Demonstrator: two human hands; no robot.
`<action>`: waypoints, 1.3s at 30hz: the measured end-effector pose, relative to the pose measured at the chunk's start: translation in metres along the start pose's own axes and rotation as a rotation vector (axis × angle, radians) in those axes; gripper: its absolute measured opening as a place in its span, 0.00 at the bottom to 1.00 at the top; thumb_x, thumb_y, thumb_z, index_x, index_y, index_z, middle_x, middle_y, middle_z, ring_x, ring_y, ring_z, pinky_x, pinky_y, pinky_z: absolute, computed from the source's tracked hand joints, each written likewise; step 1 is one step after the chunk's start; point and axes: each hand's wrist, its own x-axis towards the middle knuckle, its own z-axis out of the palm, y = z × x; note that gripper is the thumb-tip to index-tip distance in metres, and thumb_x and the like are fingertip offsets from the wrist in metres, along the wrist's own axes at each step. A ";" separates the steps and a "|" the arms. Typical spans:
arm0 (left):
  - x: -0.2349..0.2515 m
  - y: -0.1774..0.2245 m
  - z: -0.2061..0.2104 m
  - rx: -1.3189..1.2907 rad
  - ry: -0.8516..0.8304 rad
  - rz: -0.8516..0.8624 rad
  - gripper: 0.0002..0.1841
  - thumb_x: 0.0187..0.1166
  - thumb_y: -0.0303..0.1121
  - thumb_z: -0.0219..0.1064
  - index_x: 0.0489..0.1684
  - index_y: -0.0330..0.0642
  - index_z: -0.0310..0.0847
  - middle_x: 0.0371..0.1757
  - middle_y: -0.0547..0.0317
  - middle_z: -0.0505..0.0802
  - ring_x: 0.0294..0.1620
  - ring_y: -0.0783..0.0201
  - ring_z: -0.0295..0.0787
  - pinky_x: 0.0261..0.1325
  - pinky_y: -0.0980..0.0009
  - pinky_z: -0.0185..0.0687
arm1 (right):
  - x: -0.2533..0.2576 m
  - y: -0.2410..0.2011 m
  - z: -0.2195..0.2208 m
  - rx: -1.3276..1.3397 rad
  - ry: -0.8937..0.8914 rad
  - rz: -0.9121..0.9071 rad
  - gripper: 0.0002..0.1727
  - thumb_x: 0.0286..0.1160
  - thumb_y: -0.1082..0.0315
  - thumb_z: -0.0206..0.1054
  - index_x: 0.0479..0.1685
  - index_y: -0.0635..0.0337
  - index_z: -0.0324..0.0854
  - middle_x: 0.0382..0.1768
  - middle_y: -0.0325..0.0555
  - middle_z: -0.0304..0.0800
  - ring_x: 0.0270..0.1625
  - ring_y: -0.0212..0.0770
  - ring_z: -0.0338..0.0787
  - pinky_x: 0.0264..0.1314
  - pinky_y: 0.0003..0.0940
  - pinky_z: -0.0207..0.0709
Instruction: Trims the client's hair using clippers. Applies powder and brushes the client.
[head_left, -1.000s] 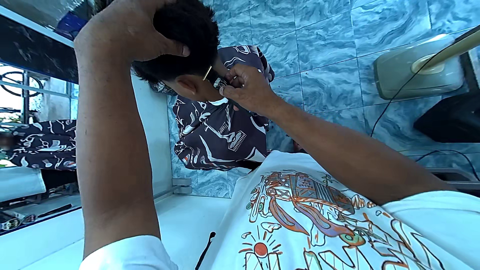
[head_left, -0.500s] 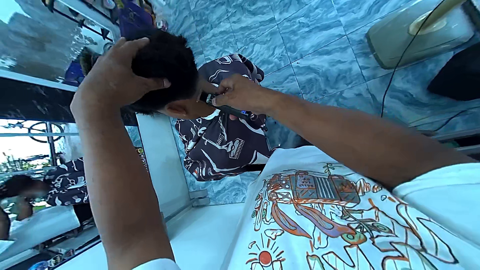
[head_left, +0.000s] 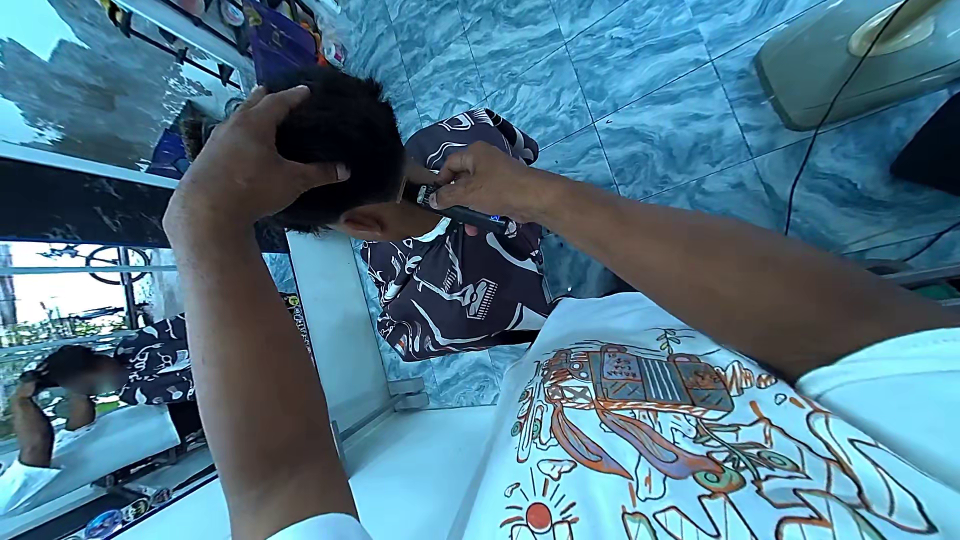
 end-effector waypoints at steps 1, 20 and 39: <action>0.000 -0.001 0.000 0.002 -0.001 0.001 0.49 0.65 0.58 0.80 0.92 0.58 0.62 0.91 0.47 0.68 0.89 0.45 0.64 0.86 0.36 0.59 | 0.000 0.000 0.000 0.011 -0.001 -0.017 0.16 0.80 0.61 0.73 0.54 0.66 0.83 0.36 0.54 0.90 0.24 0.43 0.91 0.24 0.38 0.89; 0.001 -0.001 -0.002 0.006 -0.010 0.013 0.49 0.65 0.58 0.80 0.92 0.58 0.62 0.90 0.47 0.69 0.89 0.45 0.65 0.86 0.35 0.59 | 0.001 -0.001 -0.001 -0.003 0.000 0.026 0.14 0.79 0.62 0.72 0.48 0.66 0.84 0.34 0.53 0.91 0.22 0.43 0.90 0.22 0.37 0.87; 0.000 0.000 -0.003 0.007 -0.014 -0.001 0.50 0.64 0.59 0.80 0.92 0.59 0.62 0.90 0.47 0.69 0.90 0.46 0.64 0.86 0.36 0.59 | 0.001 0.000 -0.001 0.012 -0.004 -0.001 0.13 0.77 0.63 0.73 0.47 0.65 0.85 0.33 0.53 0.91 0.21 0.42 0.90 0.21 0.37 0.87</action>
